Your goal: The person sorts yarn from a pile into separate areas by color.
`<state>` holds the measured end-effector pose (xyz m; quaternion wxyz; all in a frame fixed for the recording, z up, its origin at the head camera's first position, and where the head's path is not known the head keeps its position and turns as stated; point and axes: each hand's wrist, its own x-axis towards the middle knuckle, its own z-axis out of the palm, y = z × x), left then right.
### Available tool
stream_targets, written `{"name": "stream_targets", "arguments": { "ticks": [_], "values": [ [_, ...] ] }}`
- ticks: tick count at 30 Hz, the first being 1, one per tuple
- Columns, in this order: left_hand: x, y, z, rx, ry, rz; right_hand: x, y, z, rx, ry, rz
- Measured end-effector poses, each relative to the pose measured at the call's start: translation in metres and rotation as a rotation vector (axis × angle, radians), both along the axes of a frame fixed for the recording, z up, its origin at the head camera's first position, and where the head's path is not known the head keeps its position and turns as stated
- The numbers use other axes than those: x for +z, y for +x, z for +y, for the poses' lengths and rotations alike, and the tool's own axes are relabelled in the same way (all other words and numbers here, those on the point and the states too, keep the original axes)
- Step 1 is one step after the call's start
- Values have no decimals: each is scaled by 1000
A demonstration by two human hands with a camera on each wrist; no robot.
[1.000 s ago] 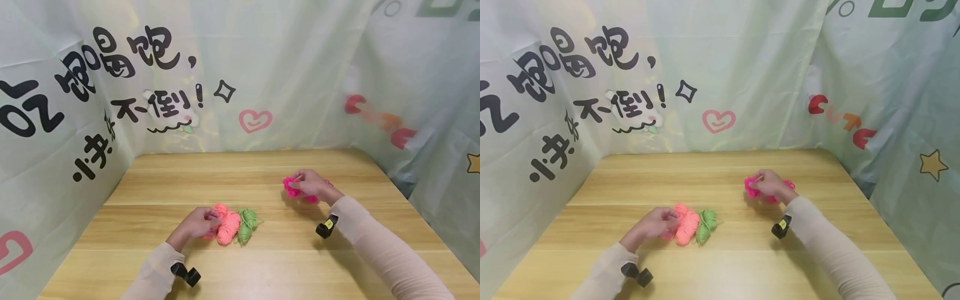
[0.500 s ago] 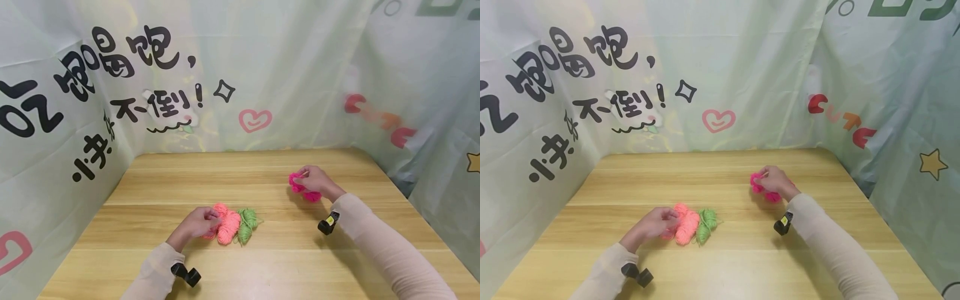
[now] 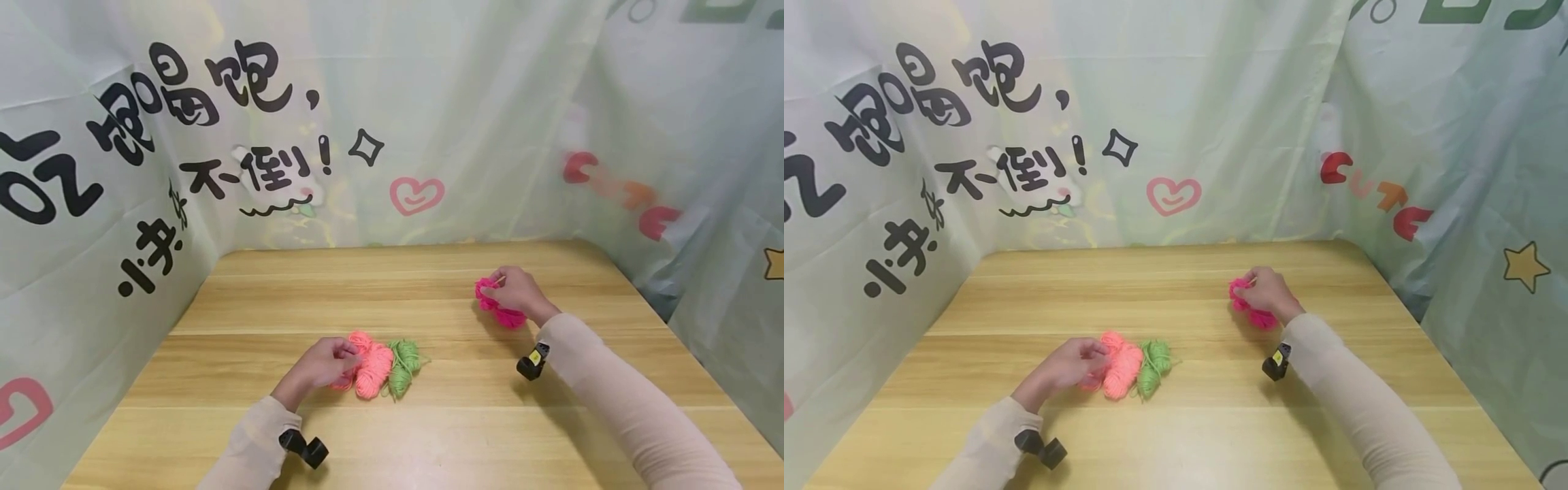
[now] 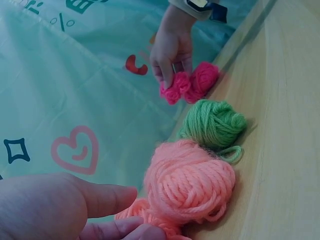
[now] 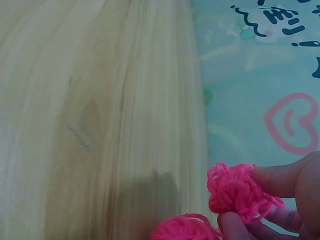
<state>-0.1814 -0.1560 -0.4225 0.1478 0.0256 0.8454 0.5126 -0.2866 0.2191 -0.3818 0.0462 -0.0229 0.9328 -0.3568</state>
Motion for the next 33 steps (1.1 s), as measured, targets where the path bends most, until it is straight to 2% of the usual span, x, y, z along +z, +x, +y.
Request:
{"name": "stream_targets", "arguments": {
  "ticks": [4,8,12,20,33],
  "values": [
    [0,0,1,3,4,-4,-5,-1,1,1,74,41],
    [-1,0,1,2,17,-11,-11,-1,1,-5,115,42],
    [-2,0,-1,-6,22,-13,-14,-1,1,-14,125,37],
    [-4,-2,0,-6,-1,2,-19,-2,-1,-10,153,88],
    [-3,-2,-2,0,13,-8,-23,-3,-4,-31,170,71]
  ]
}}
